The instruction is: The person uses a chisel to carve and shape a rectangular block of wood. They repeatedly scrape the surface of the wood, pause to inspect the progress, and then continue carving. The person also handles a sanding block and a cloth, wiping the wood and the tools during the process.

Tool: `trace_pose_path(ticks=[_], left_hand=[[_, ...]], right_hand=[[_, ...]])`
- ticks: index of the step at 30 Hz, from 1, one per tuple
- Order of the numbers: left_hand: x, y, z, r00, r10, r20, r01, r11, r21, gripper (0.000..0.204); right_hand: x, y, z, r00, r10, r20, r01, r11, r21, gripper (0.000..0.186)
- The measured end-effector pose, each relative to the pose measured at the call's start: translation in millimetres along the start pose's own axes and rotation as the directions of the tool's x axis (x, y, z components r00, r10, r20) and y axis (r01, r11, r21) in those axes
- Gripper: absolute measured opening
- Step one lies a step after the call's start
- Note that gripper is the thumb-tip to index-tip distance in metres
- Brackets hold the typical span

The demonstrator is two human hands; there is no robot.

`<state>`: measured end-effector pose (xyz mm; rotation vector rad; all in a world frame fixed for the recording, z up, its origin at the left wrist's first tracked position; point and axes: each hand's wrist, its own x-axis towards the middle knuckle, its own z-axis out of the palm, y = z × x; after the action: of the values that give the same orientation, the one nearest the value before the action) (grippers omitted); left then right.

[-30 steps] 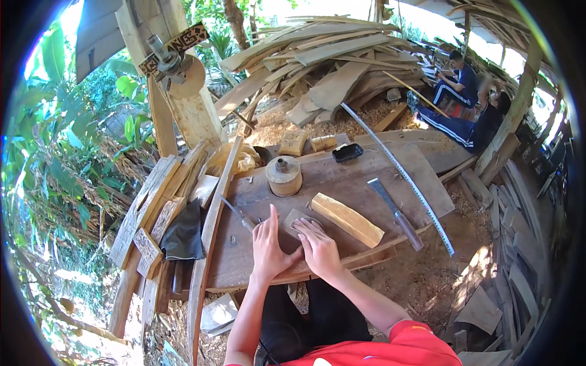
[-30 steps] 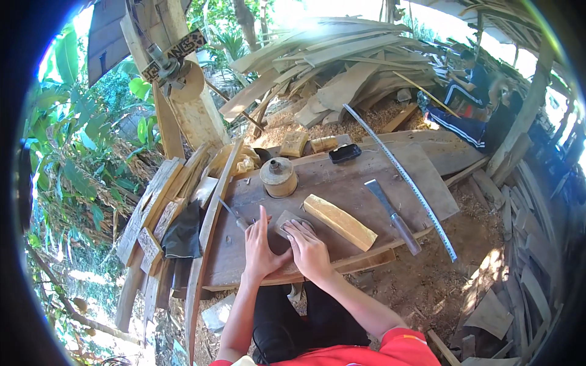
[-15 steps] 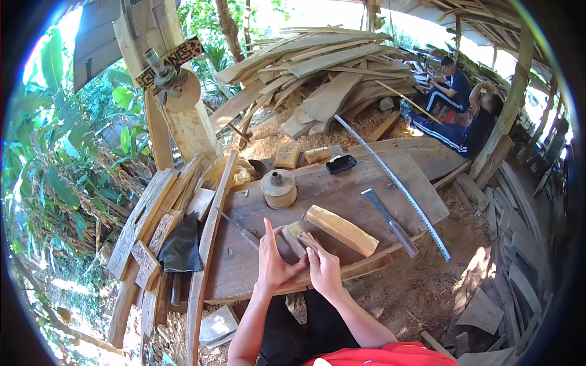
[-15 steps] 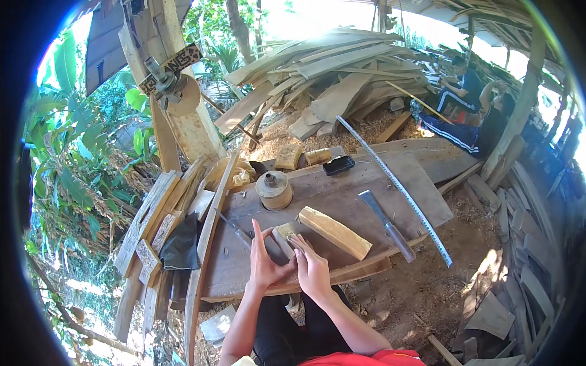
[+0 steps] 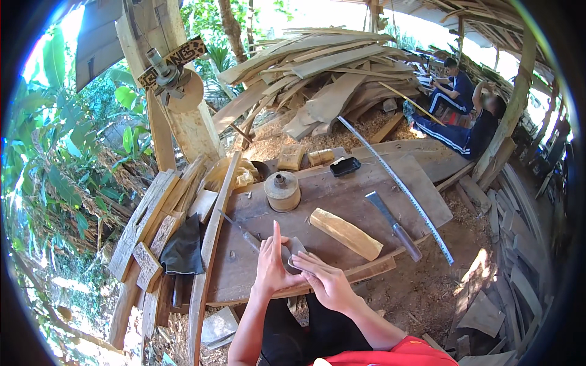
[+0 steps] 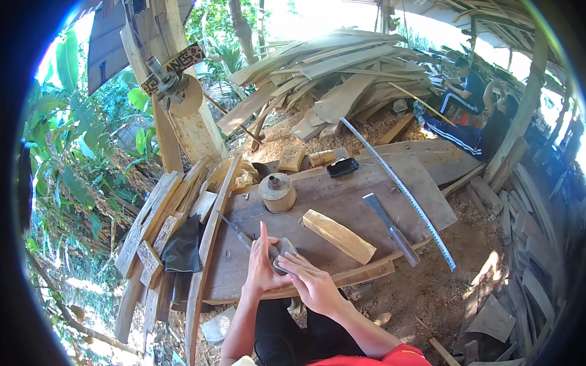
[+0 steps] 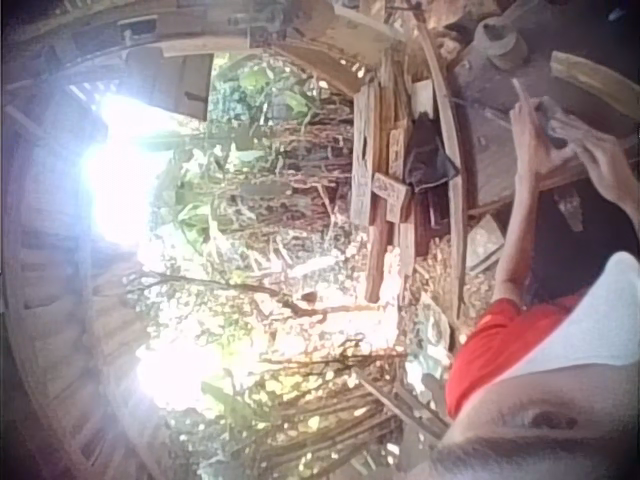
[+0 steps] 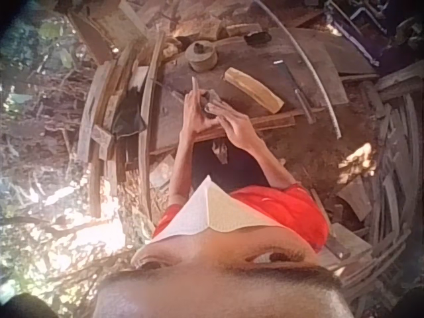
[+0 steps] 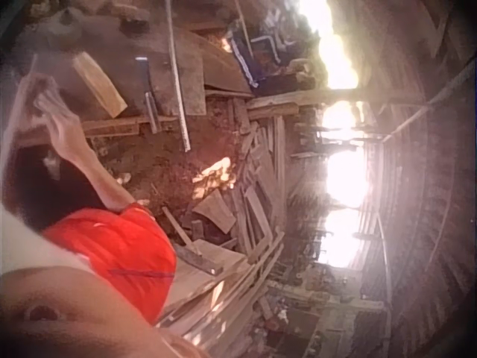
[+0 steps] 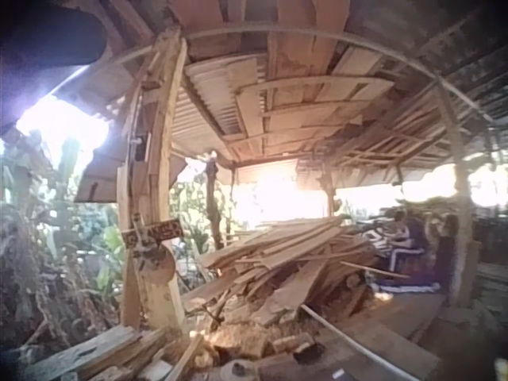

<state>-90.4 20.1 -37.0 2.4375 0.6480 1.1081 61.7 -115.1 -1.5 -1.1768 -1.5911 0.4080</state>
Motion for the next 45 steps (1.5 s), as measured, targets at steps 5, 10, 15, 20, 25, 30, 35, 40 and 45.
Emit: trace_pose_path(ticks=[5,10,15,20,25,30,35,40,45], left_hand=[[-3.8,-10.0,14.3,0.999,-0.019,-0.043,0.016,0.997,-0.082,0.154],[0.2,-10.8,2.6,0.982,-0.184,0.051,0.191,0.953,-0.234,0.168],[6.5,-8.0,-12.4,0.956,-0.241,0.169,0.282,0.913,-0.296,0.169],[4.9,-19.1,-18.5,0.956,-0.168,0.242,0.232,0.935,-0.269,0.169],[10.3,-17.5,-21.5,0.95,-0.197,0.241,0.258,0.932,-0.255,0.168],[3.6,-11.8,-18.7,0.943,-0.211,0.256,0.288,0.904,-0.316,0.165],[-9.7,-17.2,-19.6,0.947,-0.22,0.233,0.28,0.922,-0.268,0.163],[-11.1,-14.1,-24.1,0.963,-0.177,0.201,0.229,0.934,-0.273,0.133],[-16.3,-18.3,-25.5,0.953,-0.191,0.235,0.249,0.935,-0.252,0.1]], right_hand=[[9.7,17.3,1.4,0.993,-0.049,0.104,0.059,0.994,-0.089,0.031],[22.2,17.8,5.6,0.993,-0.043,0.109,0.069,0.965,-0.255,0.03],[44.0,48.3,-16.4,0.979,-0.133,0.157,0.159,0.972,-0.171,0.029],[32.0,42.8,-12.0,0.908,-0.286,0.306,0.35,0.92,-0.178,0.029],[32.1,43.3,-2.5,0.916,-0.266,0.299,0.348,0.898,-0.268,0.033],[51.5,66.1,-10.9,0.958,-0.187,0.218,0.241,0.935,-0.259,0.033],[24.8,46.6,-6.3,0.933,-0.255,0.254,0.279,0.958,-0.063,0.037],[11.4,37.9,-2.7,0.923,-0.29,0.252,0.314,0.947,-0.061,0.038],[27.7,47.2,-6.1,0.957,-0.235,0.167,0.245,0.969,-0.038,0.037]])
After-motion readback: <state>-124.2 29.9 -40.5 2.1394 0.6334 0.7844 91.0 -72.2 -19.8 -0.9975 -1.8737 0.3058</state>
